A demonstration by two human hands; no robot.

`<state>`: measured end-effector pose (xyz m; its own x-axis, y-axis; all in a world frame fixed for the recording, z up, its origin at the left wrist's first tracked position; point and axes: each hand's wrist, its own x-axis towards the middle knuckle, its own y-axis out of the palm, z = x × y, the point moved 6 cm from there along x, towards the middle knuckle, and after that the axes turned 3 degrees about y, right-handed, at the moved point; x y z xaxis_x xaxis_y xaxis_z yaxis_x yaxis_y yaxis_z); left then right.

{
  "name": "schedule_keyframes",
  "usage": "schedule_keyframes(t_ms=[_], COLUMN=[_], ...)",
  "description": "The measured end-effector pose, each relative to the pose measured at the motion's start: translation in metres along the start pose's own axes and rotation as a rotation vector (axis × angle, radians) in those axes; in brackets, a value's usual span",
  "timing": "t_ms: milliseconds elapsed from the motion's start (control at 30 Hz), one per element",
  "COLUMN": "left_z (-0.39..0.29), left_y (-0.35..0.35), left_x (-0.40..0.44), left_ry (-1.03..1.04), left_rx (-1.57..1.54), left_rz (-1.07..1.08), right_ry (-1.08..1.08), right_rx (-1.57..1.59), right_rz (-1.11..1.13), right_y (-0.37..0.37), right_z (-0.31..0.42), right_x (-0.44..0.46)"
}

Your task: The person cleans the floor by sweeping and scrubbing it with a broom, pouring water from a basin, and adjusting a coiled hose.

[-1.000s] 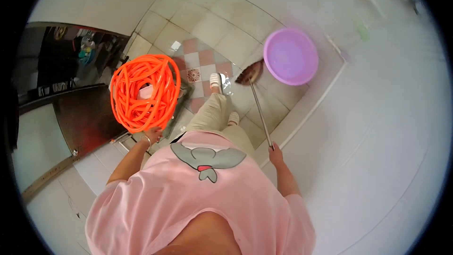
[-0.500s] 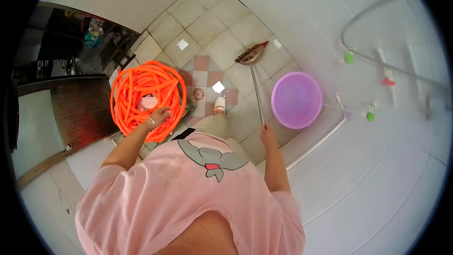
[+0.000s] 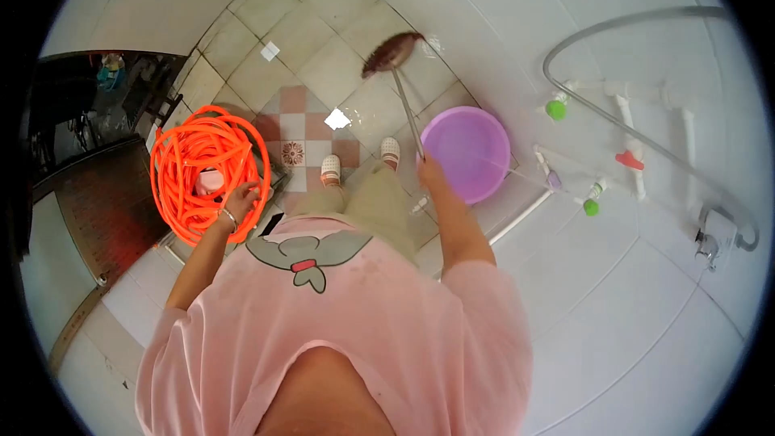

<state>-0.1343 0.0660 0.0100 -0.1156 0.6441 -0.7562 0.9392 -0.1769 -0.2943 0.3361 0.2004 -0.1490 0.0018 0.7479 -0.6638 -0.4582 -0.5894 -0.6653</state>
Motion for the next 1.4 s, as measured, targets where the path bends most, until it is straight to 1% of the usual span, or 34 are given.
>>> schedule_keyframes(t_ms=[33,67,100,133,167,200,267,333,367,433,467,533,567,600,633,667,700,767,833,867,933,967,1033,1133,1233,1300,1367,1400], left_z=[-0.001,-0.008,-0.015,-0.024,-0.031,-0.035,-0.023,-0.024,-0.025,-0.013,-0.008,-0.017,-0.020,-0.016,-0.009,-0.006,-0.021,-0.028,-0.064,-0.084,-0.122,-0.128,-0.130,-0.098,-0.098,-0.106,-0.112,-0.115], left_y=[0.010,0.017,0.027,0.031,0.034,0.037,0.033,0.029,0.028,0.032,0.034,0.043,0.049,0.059,0.069,0.073,0.077,0.087,0.092,0.090,0.078,0.072,0.062,0.059,0.046,0.035,0.020,0.012], left_x=[0.001,0.005,0.005,0.004,0.004,0.004,0.008,-0.002,-0.009,-0.019,-0.025,-0.037,-0.040,-0.039,-0.033,-0.029,-0.025,0.002,0.026,0.031,0.036,0.039,0.046,0.081,0.117,0.128,0.148,0.156], left_ry=[0.033,0.072,0.026,0.019,0.014,0.005,-0.040,-0.093,-0.098,-0.179,-0.218,-0.230,-0.236,-0.194,-0.152,-0.111,-0.144,-0.088,0.009,0.044,0.118,0.105,0.074,0.017,0.083,0.073,0.082,-0.011], left_rx=[0.015,0.028,0.000,0.019,0.031,0.043,-0.089,-0.176,-0.177,-0.186,-0.189,-0.182,-0.182,-0.198,-0.214,-0.227,-0.187,-0.088,-0.036,-0.089,-0.195,-0.191,-0.179,-0.280,-0.144,-0.198,-0.266,-0.387], left_rz=[0.002,-0.002,0.064,0.062,0.056,0.052,-0.027,-0.114,-0.148,-0.179,-0.194,-0.213,-0.222,-0.209,-0.199,-0.193,-0.159,-0.159,-0.098,-0.102,-0.115,-0.115,-0.108,-0.079,-0.077,-0.082,-0.071,-0.041], right_ry=[-0.026,-0.082,-0.136,-0.192,-0.181,-0.167,-0.193,-0.039,-0.005,0.076,0.040,-0.041,-0.067,-0.090,-0.145,-0.131,-0.118,-0.223,-0.320,-0.364,-0.334,-0.436,-0.309,-0.085,-0.256,-0.245,-0.336,-0.384], right_rx=[-0.005,0.016,0.035,0.049,0.018,-0.015,-0.203,-0.067,-0.022,0.066,0.022,-0.062,-0.082,-0.104,-0.137,-0.218,-0.300,-0.250,-0.215,-0.199,-0.095,-0.156,-0.213,-0.326,-0.359,-0.426,-0.418,-0.396], right_rz=[0.057,0.018,-0.018,-0.052,0.009,0.073,-0.051,0.073,0.112,0.198,0.188,0.159,0.216,0.278,0.154,0.201,0.249,0.236,0.222,0.213,0.228,0.154,0.293,0.461,0.317,0.393,0.350,0.331], right_y=[-0.026,-0.037,-0.050,-0.064,-0.073,-0.090,-0.077,-0.074,-0.072,-0.058,-0.057,-0.064,-0.071,-0.076,-0.067,-0.073,-0.087,-0.104,-0.109,-0.110,-0.101,-0.090,-0.097,-0.082,-0.060,-0.037,-0.015,-0.011], right_z=[0.028,0.029,0.033,0.037,0.028,0.030,-0.014,-0.045,-0.055,-0.079,-0.078,-0.051,-0.026,-0.001,0.010,0.043,0.085,0.154,0.173,0.176,0.135,0.105,0.087,0.094,0.161,0.219,0.273,0.298], right_x=[0.012,0.028,0.035,0.040,0.034,0.003,-0.023,-0.054,-0.048,-0.032,-0.019,0.028,0.055,0.081,0.123,0.148,0.156,0.150,0.138,0.128,0.118,0.119,0.088,0.081,0.102,0.137,0.174,0.176])
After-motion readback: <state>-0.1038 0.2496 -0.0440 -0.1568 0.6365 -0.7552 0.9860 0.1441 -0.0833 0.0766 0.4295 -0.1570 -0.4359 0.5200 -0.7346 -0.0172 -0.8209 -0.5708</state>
